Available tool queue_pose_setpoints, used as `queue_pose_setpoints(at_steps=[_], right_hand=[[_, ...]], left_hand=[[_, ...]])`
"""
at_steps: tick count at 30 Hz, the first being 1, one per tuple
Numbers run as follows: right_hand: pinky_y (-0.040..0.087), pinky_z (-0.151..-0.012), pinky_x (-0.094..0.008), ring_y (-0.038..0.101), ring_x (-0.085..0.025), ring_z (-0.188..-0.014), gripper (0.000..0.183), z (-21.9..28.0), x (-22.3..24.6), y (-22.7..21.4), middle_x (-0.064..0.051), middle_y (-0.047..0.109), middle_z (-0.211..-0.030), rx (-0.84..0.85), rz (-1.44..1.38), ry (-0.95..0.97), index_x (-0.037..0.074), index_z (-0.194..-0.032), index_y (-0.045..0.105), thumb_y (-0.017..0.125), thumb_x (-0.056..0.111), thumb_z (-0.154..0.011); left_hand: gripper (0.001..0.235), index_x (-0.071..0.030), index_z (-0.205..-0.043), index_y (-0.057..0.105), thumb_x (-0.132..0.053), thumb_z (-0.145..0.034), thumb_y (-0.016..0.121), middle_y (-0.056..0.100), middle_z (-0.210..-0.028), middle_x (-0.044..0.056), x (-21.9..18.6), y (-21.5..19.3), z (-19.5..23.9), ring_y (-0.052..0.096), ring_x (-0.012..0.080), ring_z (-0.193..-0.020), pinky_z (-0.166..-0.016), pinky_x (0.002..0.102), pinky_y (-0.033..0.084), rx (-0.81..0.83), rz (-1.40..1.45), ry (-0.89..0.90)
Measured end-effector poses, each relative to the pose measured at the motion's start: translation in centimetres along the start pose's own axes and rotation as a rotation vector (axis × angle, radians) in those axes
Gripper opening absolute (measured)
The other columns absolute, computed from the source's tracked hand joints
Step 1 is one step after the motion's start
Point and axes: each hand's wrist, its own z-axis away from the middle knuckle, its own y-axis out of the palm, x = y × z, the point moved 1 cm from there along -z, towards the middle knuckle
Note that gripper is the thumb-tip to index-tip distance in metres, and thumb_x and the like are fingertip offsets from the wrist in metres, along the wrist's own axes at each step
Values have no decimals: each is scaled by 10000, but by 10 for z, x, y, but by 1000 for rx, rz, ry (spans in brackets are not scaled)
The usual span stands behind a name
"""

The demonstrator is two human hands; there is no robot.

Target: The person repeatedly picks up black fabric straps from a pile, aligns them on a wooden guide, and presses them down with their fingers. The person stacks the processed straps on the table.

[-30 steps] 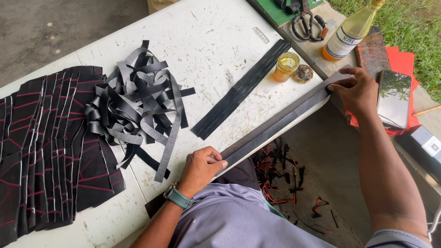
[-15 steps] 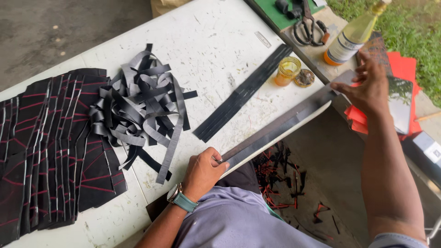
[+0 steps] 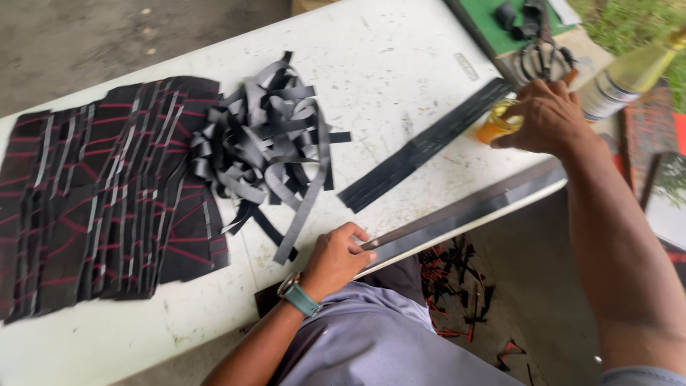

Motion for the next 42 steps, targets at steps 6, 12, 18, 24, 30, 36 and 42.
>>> queue_pose_setpoints(at_steps=[6,12,18,24,30,36,42], right_hand=[[311,-1134,-567,390,-362,-1371,750,-17,-8,21,-58,542,-1479,87,70,41,252,-1207,805,876,702,-611],[365,-1114,-518,451,-334,-1341,643,-8,-22,13,-55,587,-1489,5,-22,-9,276,-1172,818,875,619,-630],[360,-1148,-471,516,-241,-1369,544,28,-36,6,-66,641,-1402,-207,17,-99,269,-1127,806,875,590,-693],[358,-1165,-459,521,-255,-1369,402,39,-27,2,-66,661,-1361,-241,-79,-123,247,-1070,810,871,467,-739],[468,-1073,-343,618,-182,-1219,249,86,-19,-39,-50,641,-1326,-353,-369,-100,185,-1126,782,850,242,-893],[486,-887,-266,605,-130,-1063,637,166,-13,-30,-96,624,-1267,-332,-1079,65,0,-1444,566,722,-25,-827],[535,-861,-276,613,-141,-1031,886,191,-20,24,-100,624,-1190,-298,-1319,289,1,-1650,366,693,-64,-829]], left_hand=[[297,-57,-1009,686,-231,-800,804,796,-825,132,7,1,1,785,246,-752,-681,350,590,10,-3,-17],[271,-68,-1016,679,-213,-811,782,797,-830,119,6,-1,3,789,246,-771,-700,337,595,14,-18,-3],[273,-68,-998,686,-212,-795,797,798,-849,109,4,-2,7,783,254,-779,-704,338,592,-17,-39,-42],[248,-52,-986,695,-199,-805,782,796,-822,111,3,-3,6,783,248,-755,-681,348,591,-33,-17,8],[229,-34,-986,692,-183,-826,764,790,-779,114,7,-4,3,779,223,-698,-630,330,579,-14,15,6],[242,-20,-970,698,-171,-811,801,793,-774,119,10,-1,1,778,178,-689,-600,303,577,-52,41,-22],[203,-10,-952,691,-147,-829,778,794,-752,95,13,-1,-2,789,145,-672,-590,264,595,-44,145,-64]])
